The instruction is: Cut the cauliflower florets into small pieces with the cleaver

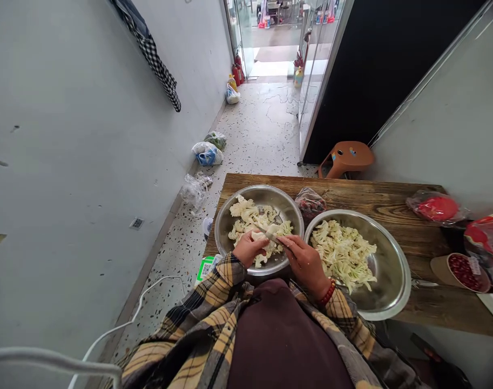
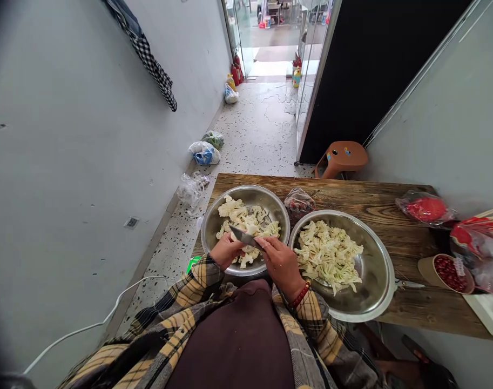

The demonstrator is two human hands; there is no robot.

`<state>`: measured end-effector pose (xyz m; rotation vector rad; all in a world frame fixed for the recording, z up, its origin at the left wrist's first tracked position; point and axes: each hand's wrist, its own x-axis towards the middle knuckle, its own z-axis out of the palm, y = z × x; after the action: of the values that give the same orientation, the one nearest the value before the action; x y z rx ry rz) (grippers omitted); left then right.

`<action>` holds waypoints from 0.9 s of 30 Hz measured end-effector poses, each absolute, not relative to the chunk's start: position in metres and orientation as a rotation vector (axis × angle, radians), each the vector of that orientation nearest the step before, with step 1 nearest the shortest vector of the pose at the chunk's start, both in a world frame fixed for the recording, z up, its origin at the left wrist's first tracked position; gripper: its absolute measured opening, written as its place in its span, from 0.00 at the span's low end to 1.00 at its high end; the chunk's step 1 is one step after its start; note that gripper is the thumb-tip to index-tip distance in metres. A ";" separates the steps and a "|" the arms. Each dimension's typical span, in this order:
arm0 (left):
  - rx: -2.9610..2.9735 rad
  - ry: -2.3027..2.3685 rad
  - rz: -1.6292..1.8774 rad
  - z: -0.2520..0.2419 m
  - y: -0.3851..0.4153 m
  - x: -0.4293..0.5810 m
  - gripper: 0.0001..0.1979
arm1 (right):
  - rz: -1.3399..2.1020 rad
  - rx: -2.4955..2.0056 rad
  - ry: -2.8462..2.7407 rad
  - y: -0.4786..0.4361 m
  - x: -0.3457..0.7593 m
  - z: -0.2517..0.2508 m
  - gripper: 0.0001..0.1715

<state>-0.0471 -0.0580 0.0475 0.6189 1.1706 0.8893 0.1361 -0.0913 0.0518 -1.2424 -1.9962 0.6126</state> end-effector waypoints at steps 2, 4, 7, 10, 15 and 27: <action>0.682 1.180 0.884 0.046 -0.060 -0.046 0.24 | 0.581 -1.242 -2.045 -0.092 0.133 0.054 0.23; 0.760 1.197 0.880 0.046 -0.061 -0.045 0.22 | 0.553 -1.235 -2.082 -0.092 0.132 0.055 0.24; 0.898 1.245 0.876 0.047 -0.061 -0.048 0.20 | 0.523 -1.220 -2.129 -0.091 0.131 0.056 0.25; 1.127 1.299 0.891 0.050 -0.058 -0.052 0.16 | 0.481 -1.225 -2.160 -0.091 0.132 0.053 0.25; 1.473 1.399 0.866 0.054 -0.055 -0.053 0.07 | 0.410 -1.355 -2.189 -0.090 0.137 0.025 0.21; 1.217 1.221 0.863 0.044 -0.051 -0.057 0.25 | 0.863 -1.608 -1.444 -0.079 0.169 0.008 0.18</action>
<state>-0.0568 -0.0515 0.0442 1.2174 1.2214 0.8630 0.1690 -0.0792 0.0080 -1.6083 -1.4437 0.8633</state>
